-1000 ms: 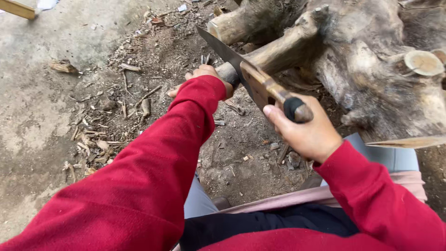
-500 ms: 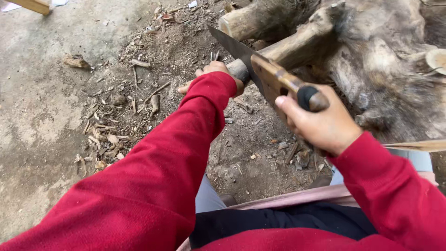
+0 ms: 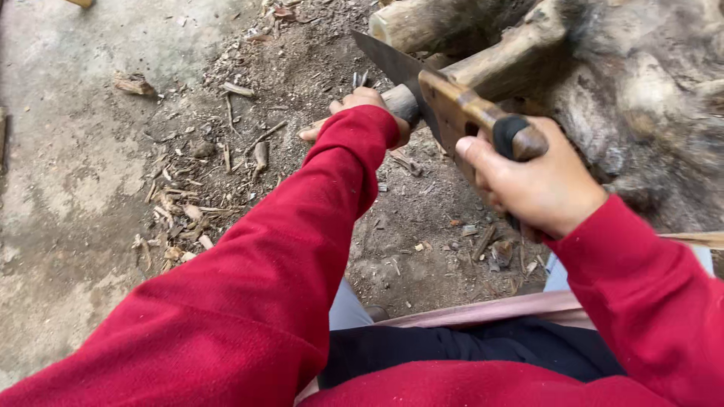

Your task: The person steadies a branch of a felled tree trunk with one hand and saws through it with a hand saw, making repeated back-and-forth cutting strokes over the branch. Near the end the person pauses and touches the partially cut section with their hand.

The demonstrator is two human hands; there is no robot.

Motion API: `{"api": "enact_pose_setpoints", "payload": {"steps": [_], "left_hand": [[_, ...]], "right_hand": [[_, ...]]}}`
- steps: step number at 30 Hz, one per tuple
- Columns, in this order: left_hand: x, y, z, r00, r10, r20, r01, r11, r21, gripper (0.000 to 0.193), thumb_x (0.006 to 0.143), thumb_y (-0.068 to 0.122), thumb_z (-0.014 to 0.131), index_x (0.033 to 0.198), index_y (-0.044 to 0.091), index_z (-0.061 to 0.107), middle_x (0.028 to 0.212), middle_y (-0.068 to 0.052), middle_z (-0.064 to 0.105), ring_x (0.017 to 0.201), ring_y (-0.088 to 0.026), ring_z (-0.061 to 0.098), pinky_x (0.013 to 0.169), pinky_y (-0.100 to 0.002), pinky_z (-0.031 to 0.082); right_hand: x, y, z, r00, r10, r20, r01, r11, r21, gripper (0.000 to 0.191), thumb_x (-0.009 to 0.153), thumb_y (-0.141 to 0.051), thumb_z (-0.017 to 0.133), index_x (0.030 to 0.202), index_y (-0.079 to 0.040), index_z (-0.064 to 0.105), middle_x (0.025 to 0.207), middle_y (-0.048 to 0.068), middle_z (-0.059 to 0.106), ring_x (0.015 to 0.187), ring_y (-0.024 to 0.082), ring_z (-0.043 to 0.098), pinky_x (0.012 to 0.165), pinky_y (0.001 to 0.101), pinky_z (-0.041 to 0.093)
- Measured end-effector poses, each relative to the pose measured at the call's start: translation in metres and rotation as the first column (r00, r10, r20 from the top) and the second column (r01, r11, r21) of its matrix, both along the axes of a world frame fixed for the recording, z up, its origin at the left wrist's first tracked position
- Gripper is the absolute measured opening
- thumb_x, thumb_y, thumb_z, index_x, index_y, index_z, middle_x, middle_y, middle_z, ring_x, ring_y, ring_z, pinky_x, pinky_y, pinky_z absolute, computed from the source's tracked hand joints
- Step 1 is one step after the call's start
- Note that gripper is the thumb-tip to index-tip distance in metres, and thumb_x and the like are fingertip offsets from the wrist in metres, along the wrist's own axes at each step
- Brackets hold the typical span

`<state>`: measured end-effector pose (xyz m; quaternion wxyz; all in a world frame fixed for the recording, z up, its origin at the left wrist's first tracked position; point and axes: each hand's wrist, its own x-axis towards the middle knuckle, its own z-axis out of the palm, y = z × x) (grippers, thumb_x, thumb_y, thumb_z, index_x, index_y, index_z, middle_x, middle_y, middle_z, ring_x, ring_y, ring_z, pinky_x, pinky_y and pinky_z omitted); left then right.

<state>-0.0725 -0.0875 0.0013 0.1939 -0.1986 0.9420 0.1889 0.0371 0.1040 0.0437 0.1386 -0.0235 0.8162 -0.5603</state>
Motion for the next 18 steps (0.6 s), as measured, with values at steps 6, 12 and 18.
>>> {"api": "enact_pose_setpoints", "payload": {"steps": [6,12,18], "left_hand": [[-0.015,-0.003,-0.025,1.000,-0.030,0.006,0.030,1.000,0.005,0.086,0.074,0.032,0.082,0.144,0.000,0.044,0.149,-0.017,0.049,0.145,-0.034,0.037,0.123,-0.042,0.030],[-0.024,-0.004,-0.020,1.000,0.002,-0.001,-0.002,1.000,0.023,0.097,0.069,0.032,0.086,0.147,0.001,0.036,0.150,-0.015,0.044,0.145,-0.034,0.033,0.122,-0.044,0.027],[-0.005,-0.003,-0.012,0.998,-0.064,0.029,0.064,0.998,-0.029,0.094,0.072,0.036,0.084,0.146,-0.003,0.039,0.146,-0.017,0.049,0.143,-0.034,0.037,0.122,-0.041,0.029]], "right_hand": [[0.069,0.054,0.018,0.991,-0.102,0.082,0.086,0.980,0.181,0.026,0.098,-0.026,0.067,0.084,-0.006,0.057,0.056,0.004,0.050,0.046,0.012,0.045,0.038,0.0314,0.039],[0.011,0.019,0.017,0.998,-0.051,0.037,0.044,0.982,0.186,0.028,0.097,-0.026,0.067,0.078,-0.005,0.063,0.053,0.003,0.055,0.044,0.012,0.045,0.040,0.0311,0.037],[0.034,0.024,0.001,0.994,-0.096,0.042,0.090,0.988,0.127,0.032,0.092,-0.027,0.069,0.070,-0.004,0.063,0.053,0.000,0.053,0.043,0.010,0.045,0.040,0.0301,0.036]]}}
